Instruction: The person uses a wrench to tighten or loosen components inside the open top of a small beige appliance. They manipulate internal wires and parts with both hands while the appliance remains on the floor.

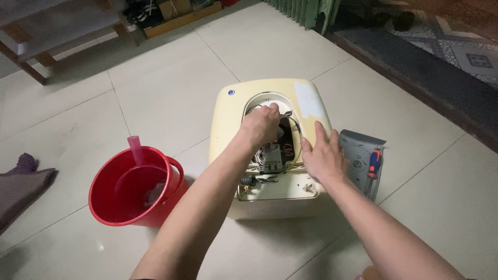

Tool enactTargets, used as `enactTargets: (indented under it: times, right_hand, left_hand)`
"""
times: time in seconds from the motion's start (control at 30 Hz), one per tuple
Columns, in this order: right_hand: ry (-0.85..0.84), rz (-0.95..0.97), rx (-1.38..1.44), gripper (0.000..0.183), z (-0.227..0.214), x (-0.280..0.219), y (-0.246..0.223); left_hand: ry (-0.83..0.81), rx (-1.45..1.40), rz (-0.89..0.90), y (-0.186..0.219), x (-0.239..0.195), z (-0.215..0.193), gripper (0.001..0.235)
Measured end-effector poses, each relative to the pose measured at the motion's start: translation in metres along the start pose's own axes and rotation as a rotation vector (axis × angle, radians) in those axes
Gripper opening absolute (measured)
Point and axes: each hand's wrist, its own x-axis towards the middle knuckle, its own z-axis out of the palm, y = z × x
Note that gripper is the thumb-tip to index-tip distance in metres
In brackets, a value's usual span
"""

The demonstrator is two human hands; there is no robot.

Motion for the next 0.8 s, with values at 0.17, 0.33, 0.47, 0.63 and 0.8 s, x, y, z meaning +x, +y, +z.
enactTargets:
  times: [0.17,0.33,0.47,0.63,0.8]
  right_hand:
    - [-0.028,0.012,-0.047,0.069,-0.009,-0.005,-0.003]
    - [-0.025,0.013,-0.053,0.068,-0.003,-0.001,0.002]
    - [-0.015,0.008,-0.056,0.069,-0.003,0.001,0.002]
    - [-0.005,0.001,-0.058,0.069,-0.007,-0.005,-0.003]
    - [-0.014,0.001,-0.056,0.068,-0.004,0.000,-0.001]
  left_hand:
    - [0.061,0.028,-0.037,0.010,-0.003,0.004,0.026]
    - [0.031,-0.004,-0.005,0.016,-0.023,-0.020,0.025]
    - [0.030,-0.022,0.007,0.019,-0.032,-0.026,0.025]
    - [-0.004,-0.059,-0.035,0.018,-0.019,-0.014,0.024]
    - [0.006,-0.019,-0.059,0.022,-0.010,-0.001,0.028]
